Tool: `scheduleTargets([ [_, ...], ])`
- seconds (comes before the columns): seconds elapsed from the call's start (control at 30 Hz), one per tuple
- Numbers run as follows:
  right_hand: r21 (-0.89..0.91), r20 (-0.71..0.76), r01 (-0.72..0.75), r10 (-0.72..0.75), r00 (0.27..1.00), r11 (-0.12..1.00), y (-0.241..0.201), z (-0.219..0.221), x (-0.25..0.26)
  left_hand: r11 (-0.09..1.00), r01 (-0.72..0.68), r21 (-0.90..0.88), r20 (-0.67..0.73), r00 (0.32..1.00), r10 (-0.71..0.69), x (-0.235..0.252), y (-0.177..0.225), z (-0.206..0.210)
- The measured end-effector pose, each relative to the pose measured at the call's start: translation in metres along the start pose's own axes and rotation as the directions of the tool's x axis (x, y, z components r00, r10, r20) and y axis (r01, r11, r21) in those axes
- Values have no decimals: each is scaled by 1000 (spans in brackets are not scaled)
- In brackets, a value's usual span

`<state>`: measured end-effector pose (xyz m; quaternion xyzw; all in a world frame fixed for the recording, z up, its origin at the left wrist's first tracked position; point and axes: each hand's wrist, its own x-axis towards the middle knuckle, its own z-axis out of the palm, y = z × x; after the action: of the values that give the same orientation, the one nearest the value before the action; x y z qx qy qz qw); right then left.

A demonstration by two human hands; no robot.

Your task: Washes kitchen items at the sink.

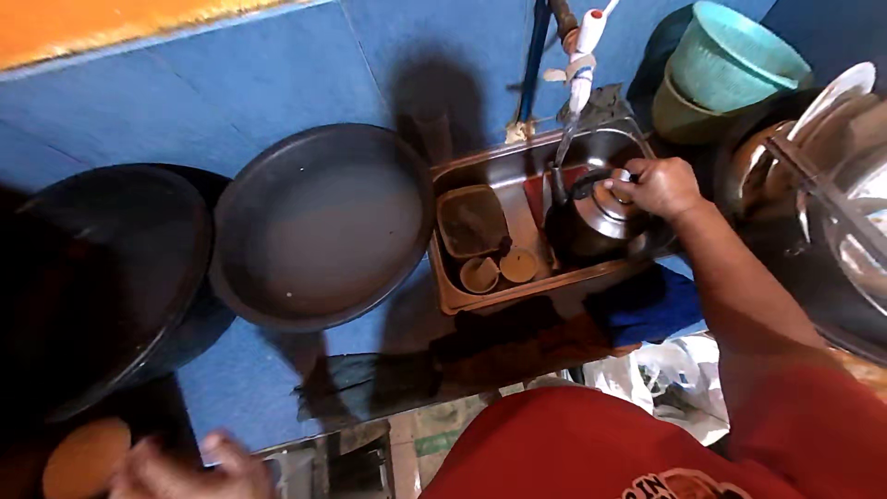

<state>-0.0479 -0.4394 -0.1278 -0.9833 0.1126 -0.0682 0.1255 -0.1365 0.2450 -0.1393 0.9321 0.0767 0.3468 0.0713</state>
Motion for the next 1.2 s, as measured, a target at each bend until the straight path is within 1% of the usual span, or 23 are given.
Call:
scheduleTargets([
  [0.07, 12, -13, -1, 1, 1000, 1000, -2, 0, -3, 976, -129, -176, 47, 989, 139, 21, 59, 32],
  [0.13, 17, -20, 0, 1, 1000, 1000, -2, 0, -5, 936, -227, -269, 74, 964, 255, 44, 109, 63],
  [0.17, 16, -14, -5, 5, 1000, 1000, -2, 0, -6, 923, -251, -293, 98, 952, 290, 56, 130, 80],
  [0.2, 10, -9, -8, 8, 1000, 1000, -2, 0, -6, 912, -264, -314, 143, 937, 320, 68, 148, 95],
  [0.27, -2, 1, -8, 8, 1000, 1000, -1, 4, -7, 907, -254, -336, 286, 890, 355, 90, 178, 119],
  [0.33, -5, -3, 1, -1, 1000, 1000, -3, 7, -9, 914, -202, -353, 378, 863, 336, 106, 198, 140],
  [0.4, -7, -3, -3, 3, 1000, 1000, -6, 8, -11, 922, -106, -373, 454, 846, 281, 111, 207, 155],
  [0.47, -1, -13, 9, -9, 1000, 1000, -7, 10, -13, 933, 16, -360, 548, 813, 198, 113, 207, 163],
  [0.53, 11, -19, 24, -24, 1000, 1000, -7, 12, -14, 936, 99, -338, 579, 806, 124, 115, 207, 162],
  [0.63, 3, -7, 27, -27, 1000, 1000, -6, 14, -14, 934, 124, -336, 559, 824, 91, 115, 207, 160],
  [0.7, 6, -28, 44, -44, 999, 999, -5, 15, -15, 930, 120, -347, 543, 834, 95, 116, 208, 159],
  [0.8, 14, -45, 59, -59, 997, 998, -3, 17, -17, 922, 138, -362, 554, 828, 93, 116, 208, 158],
  [1.0, 0, -21, 27, -27, 999, 1000, -5, 20, -19, 907, 196, -372, 567, 822, 55, 116, 207, 159],
  [1.2, -14, -25, 34, -35, 999, 999, -7, 21, -20, 910, 192, -366, 581, 812, 63, 114, 206, 157],
])
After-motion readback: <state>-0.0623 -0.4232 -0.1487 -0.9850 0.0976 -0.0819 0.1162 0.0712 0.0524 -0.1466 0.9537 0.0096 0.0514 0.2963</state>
